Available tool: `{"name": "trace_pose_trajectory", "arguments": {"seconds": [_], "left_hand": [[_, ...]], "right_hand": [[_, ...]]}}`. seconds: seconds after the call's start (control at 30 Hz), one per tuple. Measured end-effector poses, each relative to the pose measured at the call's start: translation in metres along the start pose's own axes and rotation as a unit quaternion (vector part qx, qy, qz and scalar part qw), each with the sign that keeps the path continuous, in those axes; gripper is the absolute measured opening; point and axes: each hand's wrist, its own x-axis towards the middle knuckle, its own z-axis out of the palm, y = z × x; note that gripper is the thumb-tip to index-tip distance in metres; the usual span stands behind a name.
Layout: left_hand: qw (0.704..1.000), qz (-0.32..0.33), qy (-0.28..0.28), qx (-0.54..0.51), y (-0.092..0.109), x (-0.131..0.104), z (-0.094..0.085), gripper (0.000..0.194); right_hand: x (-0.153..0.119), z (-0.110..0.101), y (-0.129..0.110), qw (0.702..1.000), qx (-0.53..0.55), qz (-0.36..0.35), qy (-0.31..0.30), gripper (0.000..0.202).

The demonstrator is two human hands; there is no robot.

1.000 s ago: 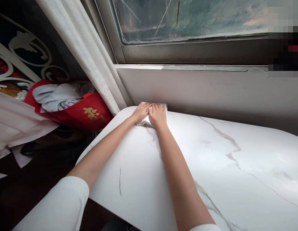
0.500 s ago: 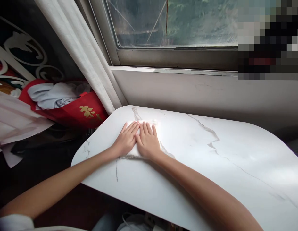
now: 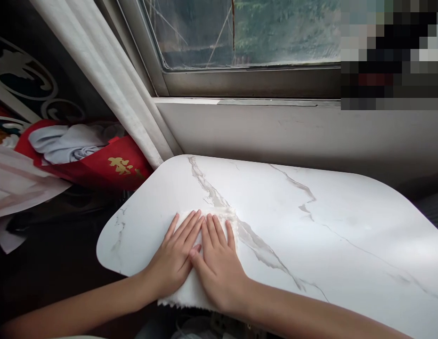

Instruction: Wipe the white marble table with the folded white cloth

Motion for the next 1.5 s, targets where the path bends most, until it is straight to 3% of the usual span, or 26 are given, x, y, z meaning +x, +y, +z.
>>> {"name": "trace_pose_trajectory", "arguments": {"seconds": [0.1, 0.27, 0.4, 0.5, 0.63, 0.8, 0.97, 1.1, 1.37, 1.5], "left_hand": [[1.000, -0.013, -0.005, -0.003, -0.020, 0.040, 0.007, 0.054], [0.999, -0.035, -0.007, 0.000, -0.057, 0.143, 0.024, 0.050], [0.999, -0.051, -0.004, 0.015, -0.069, 0.218, 0.038, 0.049], [0.998, -0.050, 0.007, 0.022, -0.068, 0.252, 0.045, 0.047], [0.999, -0.039, 0.022, 0.024, -0.064, 0.268, 0.050, 0.045], [0.998, -0.050, 0.014, 0.043, -0.055, 0.257, 0.049, 0.046], [0.998, -0.053, 0.014, 0.044, -0.027, 0.225, 0.047, 0.048], [0.998, -0.039, 0.024, 0.038, 0.002, 0.181, 0.044, 0.048], [0.999, 0.040, 0.023, 0.017, 0.060, 0.068, 0.027, 0.050], [0.996, 0.083, 0.015, 0.014, 0.085, 0.031, 0.019, 0.052]], "right_hand": [[0.037, -0.008, 0.017, 0.997, -0.038, 0.051, 0.049, 0.064], [0.118, -0.038, 0.070, 0.975, -0.137, 0.083, 0.151, 0.061], [0.162, -0.070, 0.117, 0.960, -0.181, 0.090, 0.192, 0.055], [0.176, -0.087, 0.141, 0.953, -0.200, 0.099, 0.204, 0.051], [0.179, -0.095, 0.152, 0.945, -0.214, 0.120, 0.217, 0.050], [0.166, -0.091, 0.147, 0.943, -0.220, 0.121, 0.220, 0.052], [0.128, -0.084, 0.137, 0.948, -0.232, 0.106, 0.191, 0.053], [0.081, -0.069, 0.119, 0.947, -0.247, 0.093, 0.183, 0.053], [-0.035, -0.021, 0.062, 0.947, -0.267, 0.056, 0.167, 0.054], [-0.082, -0.008, 0.045, 0.942, -0.289, 0.007, 0.171, 0.062]]}}
